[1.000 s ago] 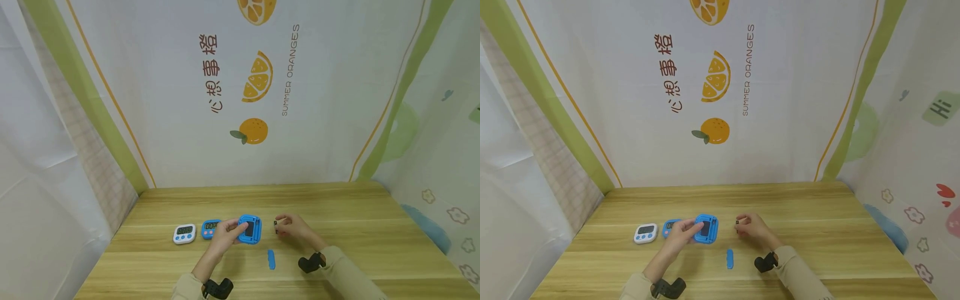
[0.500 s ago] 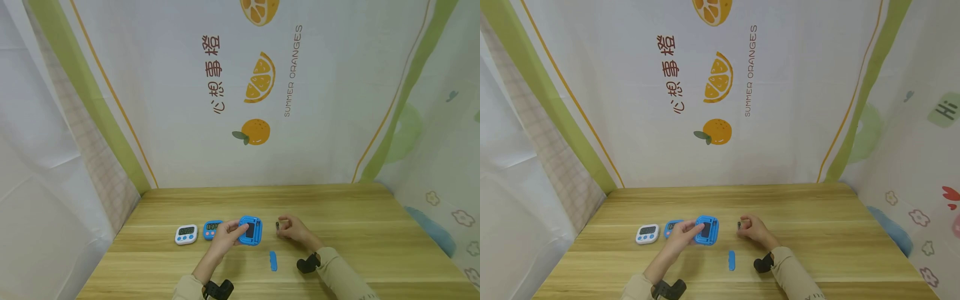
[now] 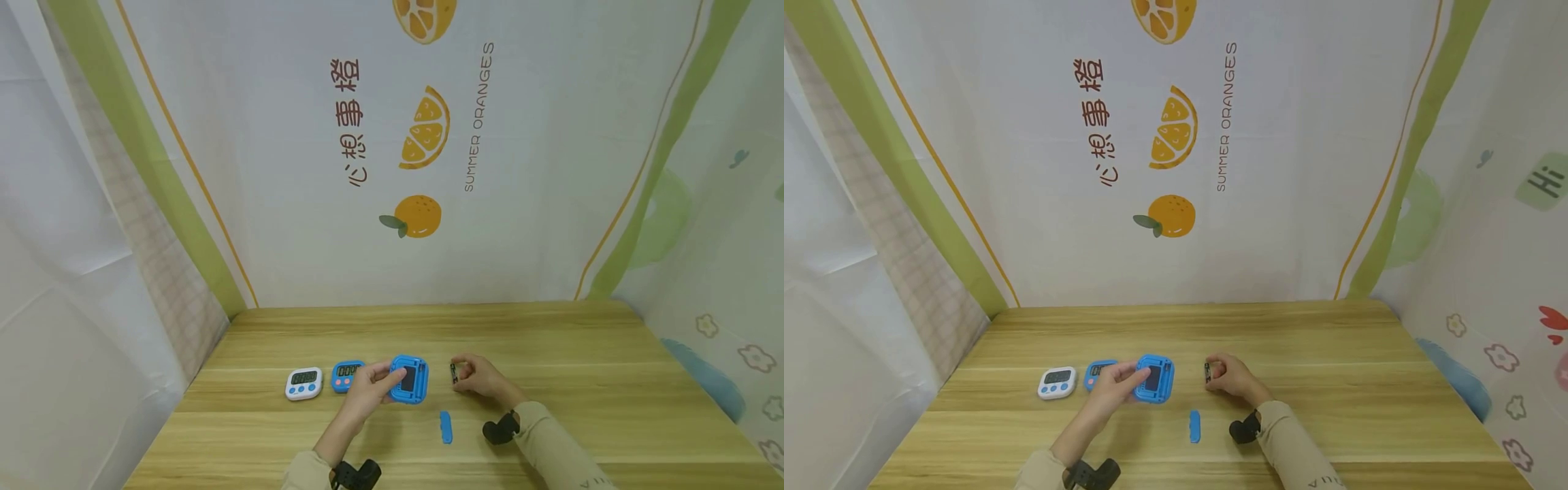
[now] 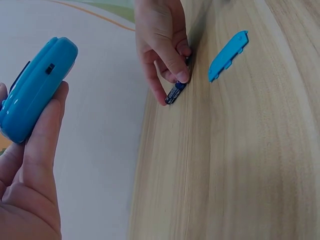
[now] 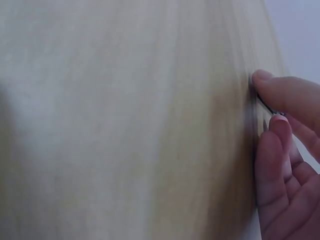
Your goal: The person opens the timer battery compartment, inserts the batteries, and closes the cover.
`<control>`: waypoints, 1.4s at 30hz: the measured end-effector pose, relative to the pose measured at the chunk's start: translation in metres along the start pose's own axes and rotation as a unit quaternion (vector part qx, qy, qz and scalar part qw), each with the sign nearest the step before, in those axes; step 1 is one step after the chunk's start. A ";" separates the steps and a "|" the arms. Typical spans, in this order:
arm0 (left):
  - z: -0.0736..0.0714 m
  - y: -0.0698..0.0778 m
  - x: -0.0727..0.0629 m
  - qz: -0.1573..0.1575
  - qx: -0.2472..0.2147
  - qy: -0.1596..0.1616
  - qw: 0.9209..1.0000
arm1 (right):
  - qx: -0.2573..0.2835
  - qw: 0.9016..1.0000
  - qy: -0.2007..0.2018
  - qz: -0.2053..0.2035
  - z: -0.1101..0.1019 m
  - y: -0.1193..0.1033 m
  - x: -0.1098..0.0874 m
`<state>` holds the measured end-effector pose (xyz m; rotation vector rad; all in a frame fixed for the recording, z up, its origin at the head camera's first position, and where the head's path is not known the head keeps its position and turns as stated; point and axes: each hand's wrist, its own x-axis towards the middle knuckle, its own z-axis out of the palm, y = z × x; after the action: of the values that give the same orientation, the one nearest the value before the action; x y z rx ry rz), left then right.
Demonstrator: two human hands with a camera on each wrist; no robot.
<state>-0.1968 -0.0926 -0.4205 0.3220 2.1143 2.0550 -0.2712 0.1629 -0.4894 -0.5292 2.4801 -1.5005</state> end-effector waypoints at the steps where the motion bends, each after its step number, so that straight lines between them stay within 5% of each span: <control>1: 0.000 0.000 0.000 0.000 -0.001 0.000 1.000 | -0.001 1.000 0.000 -0.001 0.000 0.000 0.000; 24: -0.002 -0.003 -0.001 -0.007 0.008 0.007 1.000 | 0.043 0.998 -0.045 -0.020 -0.005 -0.016 -0.008; 34: -0.003 -0.001 -0.002 -0.006 0.004 0.016 1.000 | 0.118 0.982 -0.101 -0.104 -0.005 -0.054 -0.017; 42: 0.001 0.014 -0.009 -0.004 0.009 0.025 1.000 | 0.098 0.975 -0.112 -0.167 0.003 -0.077 -0.026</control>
<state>-0.1879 -0.0939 -0.4063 0.2659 2.1592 2.0618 -0.2311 0.1383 -0.4228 -1.0535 2.1209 -1.6708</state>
